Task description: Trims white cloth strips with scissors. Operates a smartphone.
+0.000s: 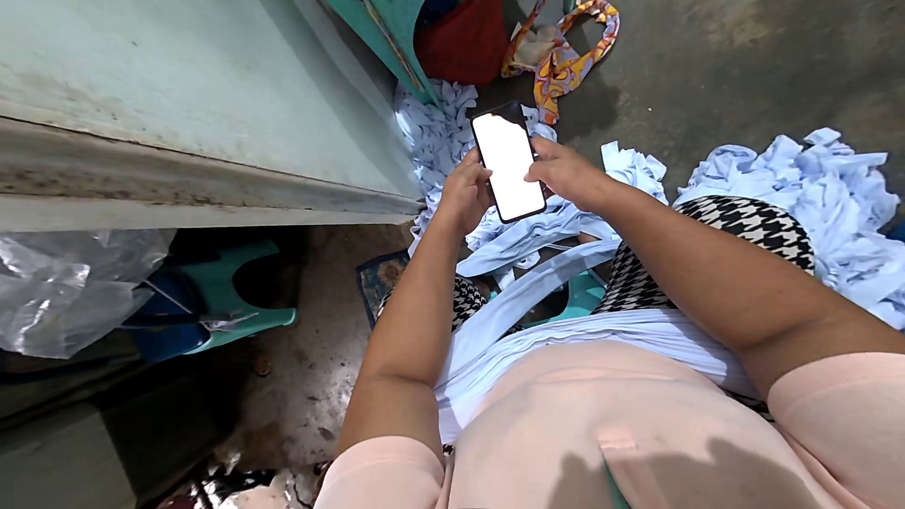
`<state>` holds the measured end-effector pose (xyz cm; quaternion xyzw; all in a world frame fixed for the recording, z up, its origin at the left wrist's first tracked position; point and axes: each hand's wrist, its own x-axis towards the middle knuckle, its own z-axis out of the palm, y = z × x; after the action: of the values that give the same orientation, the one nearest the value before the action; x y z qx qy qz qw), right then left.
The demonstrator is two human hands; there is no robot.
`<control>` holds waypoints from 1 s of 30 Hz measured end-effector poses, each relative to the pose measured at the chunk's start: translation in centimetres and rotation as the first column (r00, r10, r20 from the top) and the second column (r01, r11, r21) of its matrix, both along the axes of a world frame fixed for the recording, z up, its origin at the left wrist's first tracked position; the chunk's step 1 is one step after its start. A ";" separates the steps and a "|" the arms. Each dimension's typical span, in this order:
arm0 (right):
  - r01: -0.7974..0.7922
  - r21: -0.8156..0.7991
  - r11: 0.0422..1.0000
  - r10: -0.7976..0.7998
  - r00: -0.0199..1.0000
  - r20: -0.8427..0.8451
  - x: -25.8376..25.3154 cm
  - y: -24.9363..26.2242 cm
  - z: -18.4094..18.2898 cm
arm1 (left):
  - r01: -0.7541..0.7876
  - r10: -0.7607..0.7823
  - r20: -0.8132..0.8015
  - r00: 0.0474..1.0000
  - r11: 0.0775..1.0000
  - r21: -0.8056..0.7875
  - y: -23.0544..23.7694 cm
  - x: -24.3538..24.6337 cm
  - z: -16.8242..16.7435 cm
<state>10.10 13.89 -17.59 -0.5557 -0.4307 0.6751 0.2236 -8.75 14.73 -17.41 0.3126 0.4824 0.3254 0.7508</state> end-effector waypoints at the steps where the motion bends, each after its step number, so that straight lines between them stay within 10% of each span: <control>1: -0.001 0.000 1.000 0.001 1.000 0.001 0.0 0.0 0.0 | -0.002 0.002 -0.002 1.000 1.000 -0.002 0.0 0.0 0.0; 30: -0.006 -0.004 1.000 0.006 1.000 0.017 -0.1 0.1 0.1 | 0.015 -0.015 0.004 1.000 1.000 0.001 0.0 -0.1 -0.1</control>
<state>10.04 13.97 -17.48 -0.5607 -0.4327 0.6719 0.2167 -8.90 14.76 -17.47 0.3160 0.4784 0.3208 0.7539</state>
